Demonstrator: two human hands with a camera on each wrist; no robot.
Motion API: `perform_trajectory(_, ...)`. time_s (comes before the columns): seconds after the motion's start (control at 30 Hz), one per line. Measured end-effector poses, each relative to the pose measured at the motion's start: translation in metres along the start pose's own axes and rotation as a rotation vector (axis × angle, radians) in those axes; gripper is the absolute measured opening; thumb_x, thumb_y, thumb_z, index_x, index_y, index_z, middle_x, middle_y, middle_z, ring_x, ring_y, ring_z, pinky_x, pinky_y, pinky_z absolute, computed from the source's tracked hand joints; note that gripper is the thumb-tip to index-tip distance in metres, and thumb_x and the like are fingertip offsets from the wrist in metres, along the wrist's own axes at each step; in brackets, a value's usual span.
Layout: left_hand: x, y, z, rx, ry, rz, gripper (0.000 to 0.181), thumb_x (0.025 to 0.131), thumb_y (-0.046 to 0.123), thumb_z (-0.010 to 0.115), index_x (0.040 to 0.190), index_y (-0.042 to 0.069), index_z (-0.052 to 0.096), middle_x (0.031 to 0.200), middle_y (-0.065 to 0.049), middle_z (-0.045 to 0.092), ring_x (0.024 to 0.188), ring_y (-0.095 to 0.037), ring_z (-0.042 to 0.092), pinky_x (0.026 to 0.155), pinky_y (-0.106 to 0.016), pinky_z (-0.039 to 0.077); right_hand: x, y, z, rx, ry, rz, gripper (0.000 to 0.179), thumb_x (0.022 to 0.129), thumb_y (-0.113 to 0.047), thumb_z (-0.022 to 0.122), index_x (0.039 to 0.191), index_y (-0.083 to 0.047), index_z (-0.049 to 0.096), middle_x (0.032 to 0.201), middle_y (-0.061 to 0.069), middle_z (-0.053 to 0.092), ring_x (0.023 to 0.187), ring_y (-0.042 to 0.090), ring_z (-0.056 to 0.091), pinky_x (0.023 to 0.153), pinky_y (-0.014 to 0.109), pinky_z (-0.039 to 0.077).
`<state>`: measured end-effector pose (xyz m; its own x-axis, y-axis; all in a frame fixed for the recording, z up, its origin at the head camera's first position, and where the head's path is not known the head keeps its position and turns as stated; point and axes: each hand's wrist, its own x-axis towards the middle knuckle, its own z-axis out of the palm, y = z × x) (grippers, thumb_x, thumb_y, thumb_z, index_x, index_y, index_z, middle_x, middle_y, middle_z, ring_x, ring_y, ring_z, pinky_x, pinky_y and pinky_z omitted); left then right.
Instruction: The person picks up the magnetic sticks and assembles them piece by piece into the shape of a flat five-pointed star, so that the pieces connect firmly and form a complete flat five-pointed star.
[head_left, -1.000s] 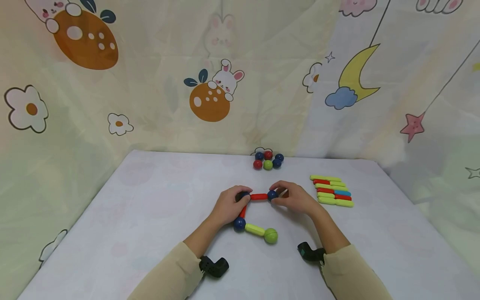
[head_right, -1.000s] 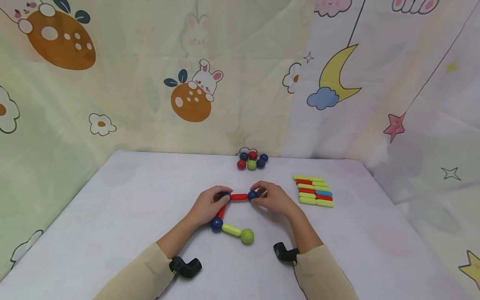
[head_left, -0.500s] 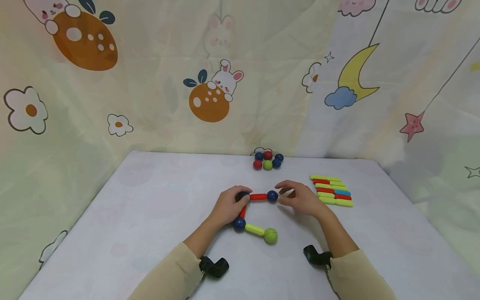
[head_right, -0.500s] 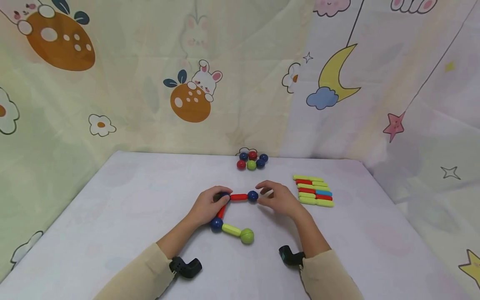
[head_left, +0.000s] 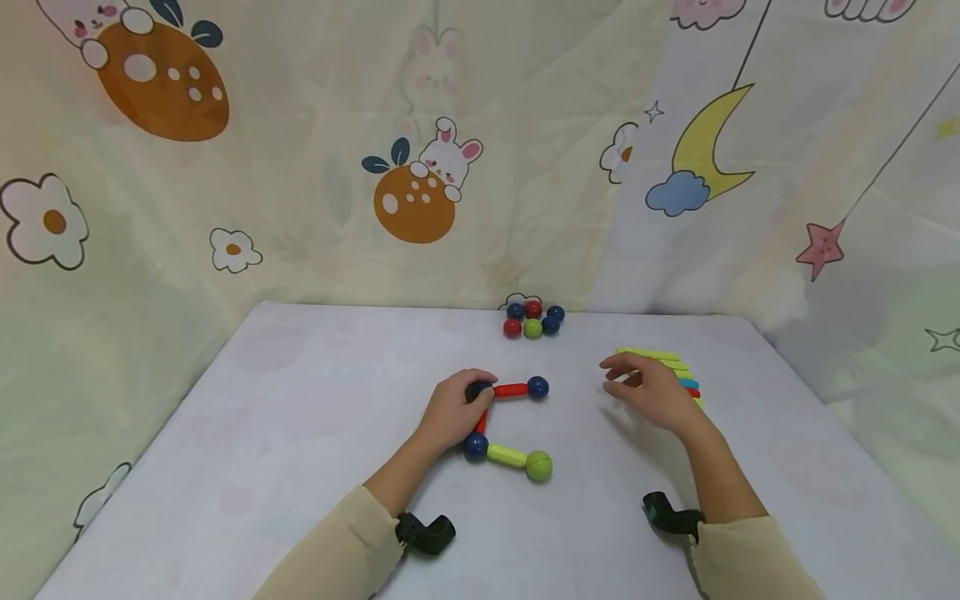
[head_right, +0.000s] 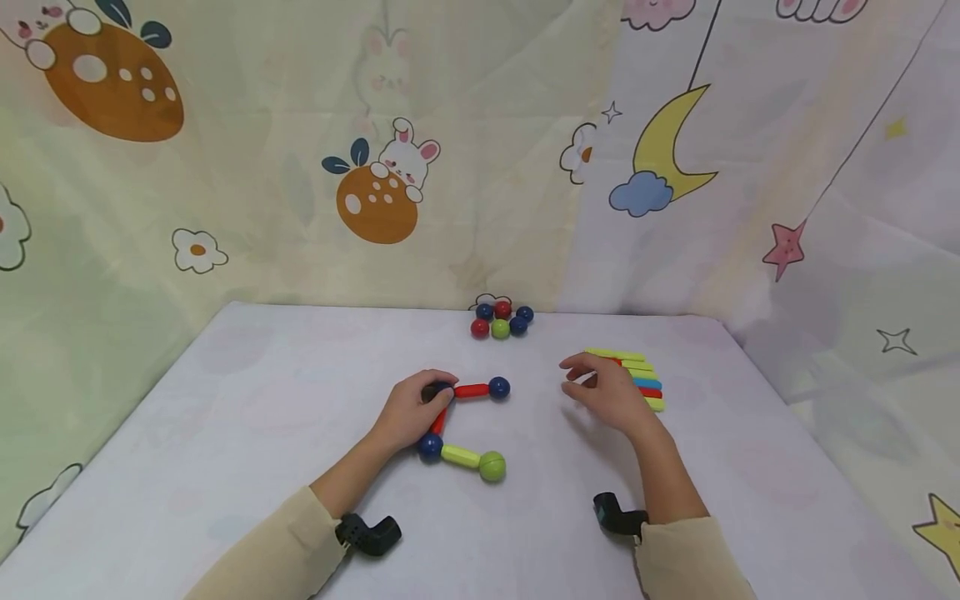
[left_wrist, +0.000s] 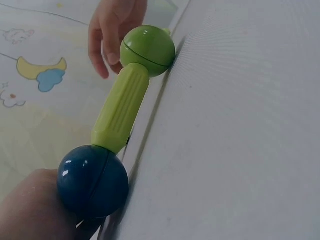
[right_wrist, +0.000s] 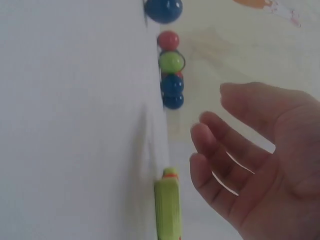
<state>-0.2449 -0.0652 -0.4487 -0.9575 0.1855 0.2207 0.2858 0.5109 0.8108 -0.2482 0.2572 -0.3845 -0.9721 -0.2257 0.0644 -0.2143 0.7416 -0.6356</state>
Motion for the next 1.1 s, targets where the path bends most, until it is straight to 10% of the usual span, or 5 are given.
perform_trajectory(0.5, 0.000, 0.000, 0.001, -0.001, -0.001, -0.012, 0.025, 0.101, 0.020, 0.064, 0.124, 0.014, 0.072, 0.133, -0.009, 0.069, 0.131, -0.030, 0.060, 0.114, -0.051, 0.045, -0.015, 0.034, -0.033, -0.278, 0.037, 0.075, 0.021, 0.094, -0.011, 0.066, 0.112, 0.001, 0.070, 0.106, 0.020, 0.070, 0.097, 0.037, 0.063, 0.082, 0.050, 0.056)
perform_trajectory(1.1, -0.001, 0.000, 0.000, -0.004, 0.008, -0.024, 0.025, 0.101, 0.021, 0.063, 0.123, 0.015, 0.073, 0.133, -0.008, 0.069, 0.131, -0.030, 0.059, 0.114, -0.051, 0.045, -0.007, 0.043, -0.022, -0.309, -0.045, 0.130, 0.019, 0.086, -0.005, 0.076, 0.104, 0.001, 0.073, 0.104, 0.020, 0.064, 0.100, 0.038, 0.056, 0.093, 0.060, 0.049)
